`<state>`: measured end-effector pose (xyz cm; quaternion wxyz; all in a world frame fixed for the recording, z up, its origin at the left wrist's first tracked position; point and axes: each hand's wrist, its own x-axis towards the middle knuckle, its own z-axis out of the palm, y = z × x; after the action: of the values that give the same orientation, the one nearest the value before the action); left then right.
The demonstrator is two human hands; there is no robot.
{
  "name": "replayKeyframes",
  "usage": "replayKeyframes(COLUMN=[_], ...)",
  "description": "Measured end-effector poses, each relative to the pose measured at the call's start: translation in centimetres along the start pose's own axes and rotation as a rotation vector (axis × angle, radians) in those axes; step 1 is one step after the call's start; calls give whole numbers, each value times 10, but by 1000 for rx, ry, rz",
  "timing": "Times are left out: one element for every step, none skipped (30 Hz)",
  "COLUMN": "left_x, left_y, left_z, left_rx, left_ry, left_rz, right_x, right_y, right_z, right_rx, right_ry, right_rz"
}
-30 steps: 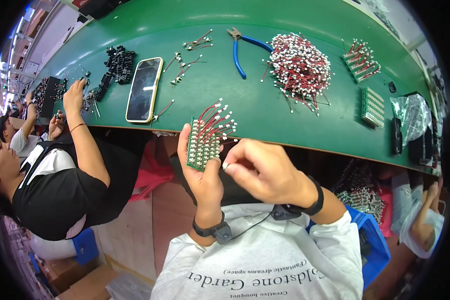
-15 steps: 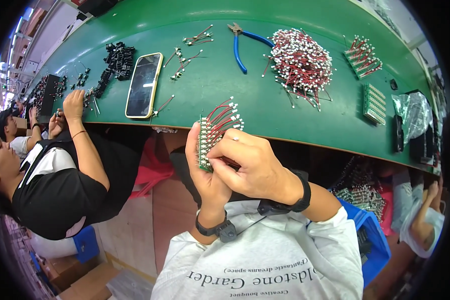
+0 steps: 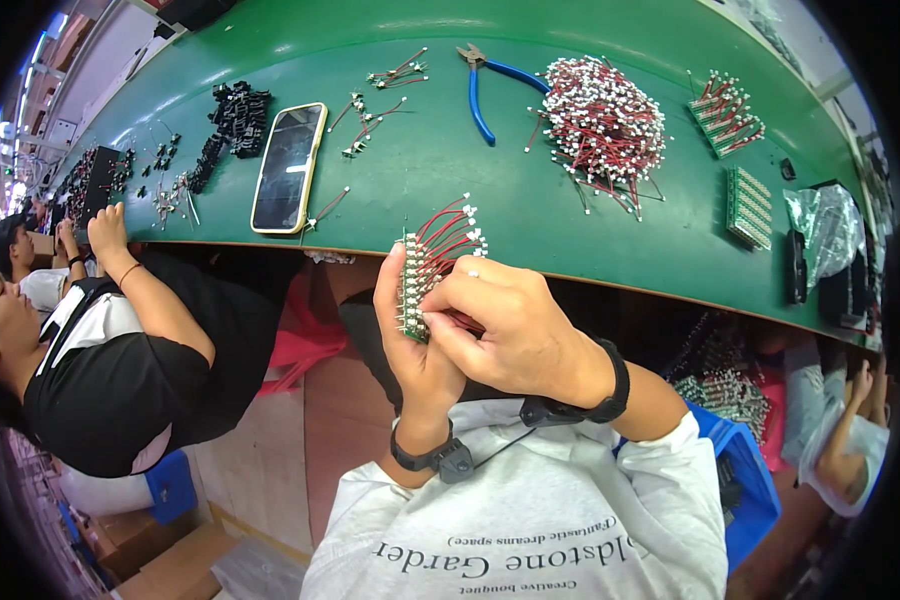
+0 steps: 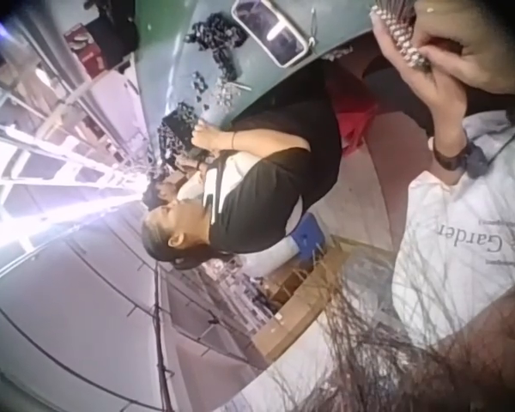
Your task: The person picks up a circuit board and populates it by inserting small LED components with attached wires one by one. After filling the board, they set it aside and begin picking up more LED components from a pile on the table.
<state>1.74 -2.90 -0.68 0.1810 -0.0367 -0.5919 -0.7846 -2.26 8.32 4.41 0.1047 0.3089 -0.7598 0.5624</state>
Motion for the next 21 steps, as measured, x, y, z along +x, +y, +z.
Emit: replayKeyframes(left_x=[0,0,0,0,0,1,2,2,2,1,1,1,0,0,-1,-1,-2,-2,-3,-4,-5], left_y=[0,0,-1,-1,-1,-2,-2,-3,-3,-5,-7,-10,-12,-13,-13,-14,-15,-16,-17,-17,-18], left_z=[0,0,-1,-1,-1,-2,-2,-2,-3,-4,-6,-7,-9,-10,-11,-11,-11,-10,-10,-11,-13], left_rx=[21,20,50,80,79,135,192,191,226,262,261,306,353,353,373,392,391,423,457,458,468], left_ry=[-6,-6,-14,-22,-24,-33,-41,-41,-44,-46,-46,-40,-34,-33,-23,-13,-13,-9,-3,-1,-9], left_rz=[6,5,15,24,23,51,80,81,99,117,117,134,149,148,131,114,114,130,148,148,143], right_x=[0,1,2,4,6,7,7,7,8,8,9,10,10,10,9,7,4,3,3,4,4], right_y=[0,-1,-2,-4,-5,-6,-5,-5,-5,-4,-3,-3,-3,-4,-5,-5,-6,-6,-6,-7,-8], right_z=[-1,-3,-4,-7,-11,-13,-14,-14,-14,-15,-17,-19,-19,-20,-20,-19,-17,-16,-16,-18,-19], right_rx=[-1,-4,-8,-9,-36,-64,-64,-57,-50,-51,-58,-64,-63,-87,-110,-111,-148,-185,-184,-206,-229], right_ry=[0,-11,-23,-22,-66,-110,-110,-116,-122,-123,-154,-185,-186,-192,-199,-199,-188,-178,-179,-185,-191], right_rz=[1,1,1,2,-3,-8,-8,-10,-11,-11,-12,-12,-11,7,24,25,39,53,53,79,106])
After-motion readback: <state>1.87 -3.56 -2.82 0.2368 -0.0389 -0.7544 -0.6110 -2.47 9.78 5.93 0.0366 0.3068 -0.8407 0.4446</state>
